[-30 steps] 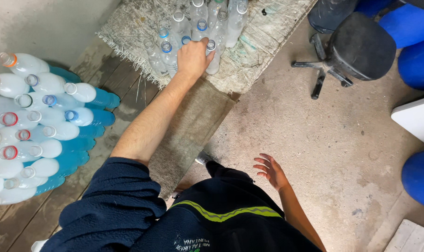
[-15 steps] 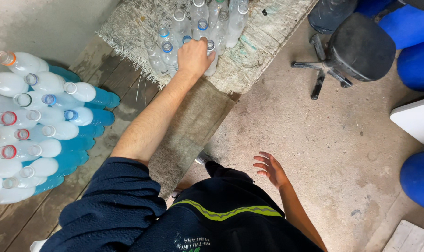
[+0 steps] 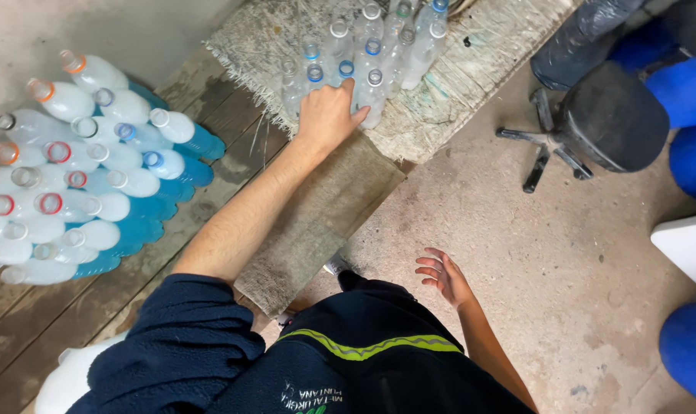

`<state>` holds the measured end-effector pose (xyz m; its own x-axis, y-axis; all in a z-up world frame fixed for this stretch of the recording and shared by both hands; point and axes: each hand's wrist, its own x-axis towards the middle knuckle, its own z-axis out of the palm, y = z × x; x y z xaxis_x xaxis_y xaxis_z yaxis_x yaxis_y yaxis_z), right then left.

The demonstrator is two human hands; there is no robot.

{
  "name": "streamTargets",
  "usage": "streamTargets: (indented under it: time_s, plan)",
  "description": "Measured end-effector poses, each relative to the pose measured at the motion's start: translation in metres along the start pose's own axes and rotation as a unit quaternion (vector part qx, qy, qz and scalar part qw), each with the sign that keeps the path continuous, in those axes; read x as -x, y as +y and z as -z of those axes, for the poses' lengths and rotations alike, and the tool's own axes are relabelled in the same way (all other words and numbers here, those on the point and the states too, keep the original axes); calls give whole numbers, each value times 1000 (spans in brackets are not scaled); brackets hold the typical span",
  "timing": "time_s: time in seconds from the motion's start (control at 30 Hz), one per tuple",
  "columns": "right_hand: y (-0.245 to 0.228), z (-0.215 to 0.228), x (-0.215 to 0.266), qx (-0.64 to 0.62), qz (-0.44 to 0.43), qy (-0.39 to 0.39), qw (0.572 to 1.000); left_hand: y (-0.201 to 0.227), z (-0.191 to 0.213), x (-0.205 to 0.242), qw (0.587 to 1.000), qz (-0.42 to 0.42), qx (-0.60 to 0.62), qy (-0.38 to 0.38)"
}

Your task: The person transfers blue liquid by pouring it from small plastic bottles into a pitcher, then pouring the liquid from the pitcher into a large container using a funnel. They also handle and cap several empty and full bottles on a wooden workbench.

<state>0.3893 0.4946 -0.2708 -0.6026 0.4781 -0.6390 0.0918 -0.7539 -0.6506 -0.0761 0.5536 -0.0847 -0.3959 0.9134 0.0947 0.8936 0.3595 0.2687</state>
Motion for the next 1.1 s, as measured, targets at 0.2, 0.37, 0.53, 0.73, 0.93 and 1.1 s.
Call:
streamTargets:
  time_s: [0.2, 0.37, 0.53, 0.73, 0.93, 1.1]
  plan:
    - [-25, -47, -28, 79, -7, -140, 987, -19, 108, 65, 998, 17, -29, 50]
    - [-50, -125, -49, 184, -50, -266, 945, -38, 224, 150, 982, 58, -87, 158]
    - [-20, -201, -48, 297, -89, -390, 867, -54, 315, 295, 942, 111, -164, 273]
    - [49, -287, 13, 130, -189, -518, 824, -48, 362, 520, 893, 146, -191, 380]
    - [119, -374, 89, 231, -66, -558, 795, -13, 337, 728, 870, 321, -33, 372]
    - [178, -426, 113, 347, 205, -389, 828, 2, 260, 877, 806, 464, 12, 367]
